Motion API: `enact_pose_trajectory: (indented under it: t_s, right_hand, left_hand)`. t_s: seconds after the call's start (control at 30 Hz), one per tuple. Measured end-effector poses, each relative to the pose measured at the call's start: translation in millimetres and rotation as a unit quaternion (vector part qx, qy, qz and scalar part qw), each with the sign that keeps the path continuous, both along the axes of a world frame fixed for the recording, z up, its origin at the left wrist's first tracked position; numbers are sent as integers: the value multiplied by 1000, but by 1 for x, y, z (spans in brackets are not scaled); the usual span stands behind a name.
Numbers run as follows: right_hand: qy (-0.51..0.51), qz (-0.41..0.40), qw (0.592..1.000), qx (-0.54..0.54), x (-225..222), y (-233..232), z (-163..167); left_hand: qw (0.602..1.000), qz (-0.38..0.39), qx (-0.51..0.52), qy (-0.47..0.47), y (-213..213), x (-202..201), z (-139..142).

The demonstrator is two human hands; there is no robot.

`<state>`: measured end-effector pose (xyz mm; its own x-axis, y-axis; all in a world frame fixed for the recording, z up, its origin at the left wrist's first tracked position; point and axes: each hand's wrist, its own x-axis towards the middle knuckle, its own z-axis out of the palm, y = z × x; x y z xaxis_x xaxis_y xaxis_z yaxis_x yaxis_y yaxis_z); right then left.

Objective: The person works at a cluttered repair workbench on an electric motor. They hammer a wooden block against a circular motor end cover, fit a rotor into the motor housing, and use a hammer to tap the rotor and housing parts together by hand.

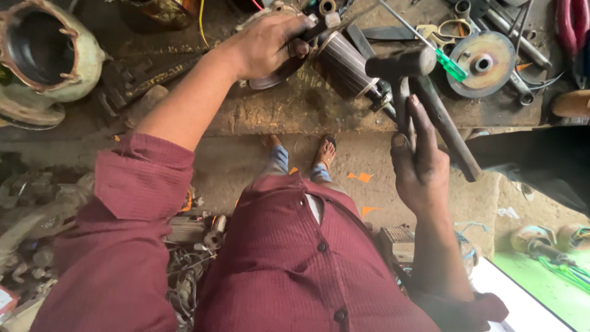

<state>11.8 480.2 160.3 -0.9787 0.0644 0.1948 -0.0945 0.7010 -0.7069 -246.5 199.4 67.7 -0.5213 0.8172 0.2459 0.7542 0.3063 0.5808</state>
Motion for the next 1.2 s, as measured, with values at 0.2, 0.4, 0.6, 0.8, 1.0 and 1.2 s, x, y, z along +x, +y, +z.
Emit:
enact_pose_trajectory:
  t_s: [0.2,0.4,0.6,0.8,1.0,1.2]
  right_hand:
    - [-80,-21,992,-98,-19,-5,-3]
    - [-115,-123,976,-138,-30,38,16]
    - [-15,-279,960,-7,-29,62,42]
    - [-82,71,993,-43,-57,-8,-32]
    - [-186,42,978,-87,-41,-41,-18]
    - [-98,7,985,-139,-37,-35,-21]
  left_hand:
    - [1000,15,16,1,4,3,8]
    - [998,18,50,38,6,7,14]
    - [999,26,31,10,7,8,14]
    - [998,54,16,-11,-2,14,10]
    - [997,55,51,13,-12,11,4]
    - [998,44,33,-12,-9,8,8]
